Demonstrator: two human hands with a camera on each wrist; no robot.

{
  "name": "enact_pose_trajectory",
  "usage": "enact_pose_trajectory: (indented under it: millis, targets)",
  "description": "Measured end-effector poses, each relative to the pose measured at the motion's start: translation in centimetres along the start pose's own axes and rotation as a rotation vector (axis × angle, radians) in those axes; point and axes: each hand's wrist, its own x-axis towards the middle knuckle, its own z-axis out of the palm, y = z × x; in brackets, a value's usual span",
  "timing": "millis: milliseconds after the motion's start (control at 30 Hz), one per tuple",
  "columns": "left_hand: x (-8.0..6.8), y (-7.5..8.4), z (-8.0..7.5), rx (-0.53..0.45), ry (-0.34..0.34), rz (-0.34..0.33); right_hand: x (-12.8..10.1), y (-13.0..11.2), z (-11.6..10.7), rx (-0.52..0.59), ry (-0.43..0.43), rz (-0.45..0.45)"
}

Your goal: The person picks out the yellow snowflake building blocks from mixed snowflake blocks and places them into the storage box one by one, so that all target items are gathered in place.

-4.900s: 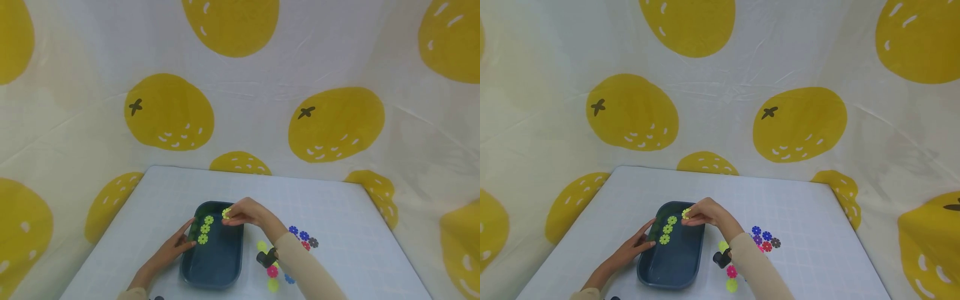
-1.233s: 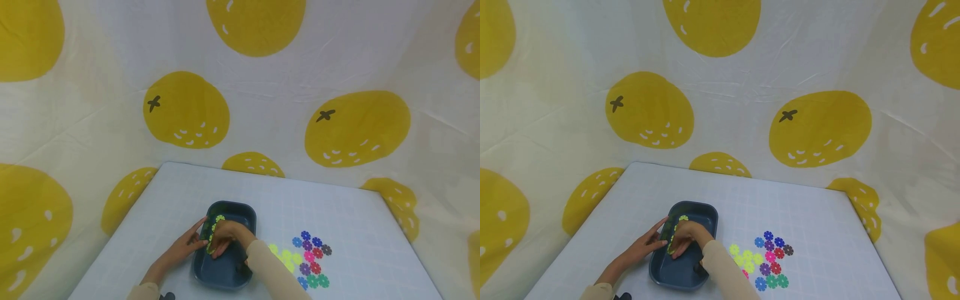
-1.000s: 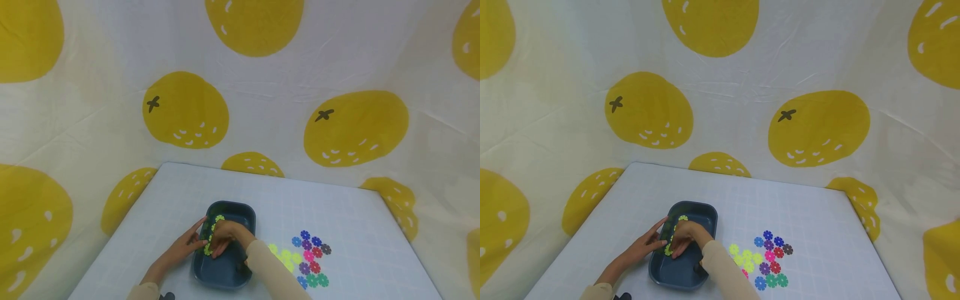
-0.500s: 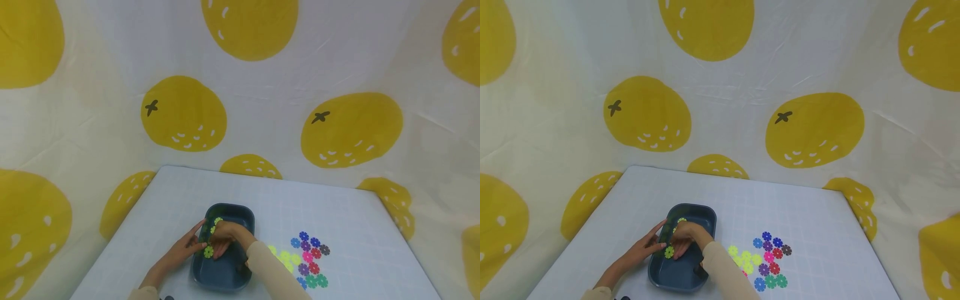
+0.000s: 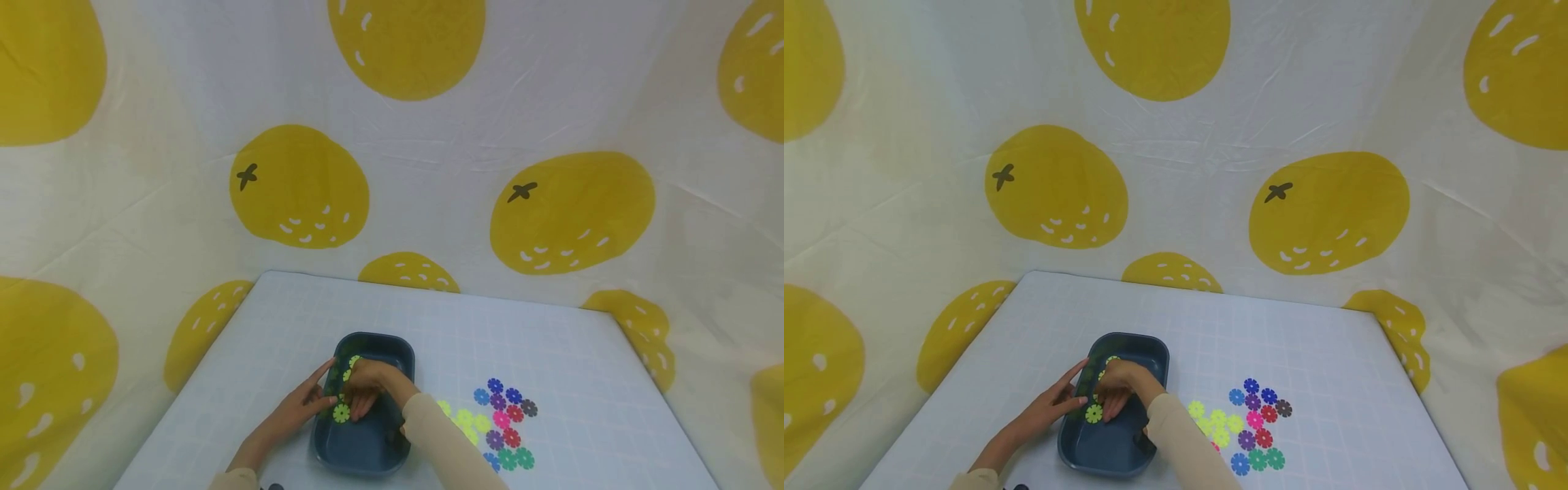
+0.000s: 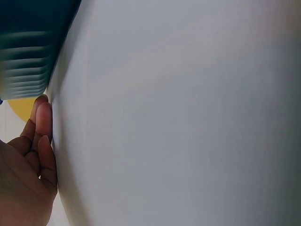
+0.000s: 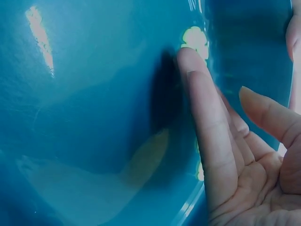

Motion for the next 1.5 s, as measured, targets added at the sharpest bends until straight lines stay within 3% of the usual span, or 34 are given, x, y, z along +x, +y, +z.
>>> enact_pose_trajectory:
  millis: [200,433,767,1000,1300,1500]
  targets:
    - [0.2,0.1,0.0,-0.004,-0.001,-0.014,-0.5,-0.1,-0.3,0.041,0.006,-0.013]
    - [0.3,-0.2,0.0,0.001,-0.026,-0.106,-0.9,-0.3,-0.8,0.076,0.035,-0.048]
    - [0.4,-0.6,0.2,-0.014,-0.032,-0.124,-0.8,0.0,-1.1,0.093,0.028,-0.082]
    - [-0.6,3.2,-0.8,-0.041,-0.055,-0.129,-1.5,0.0,-1.8,0.153,0.063,-0.124]
    - [0.4,-0.1,0.3,-0.014,-0.019,-0.141,-2.0,0.9,-3.2,0.254,-0.005,-0.171]
    - [0.6,-0.7,0.3,-0.003,-0.015,-0.155,-3.8,0.7,-5.1,0.322,-0.042,-0.211]
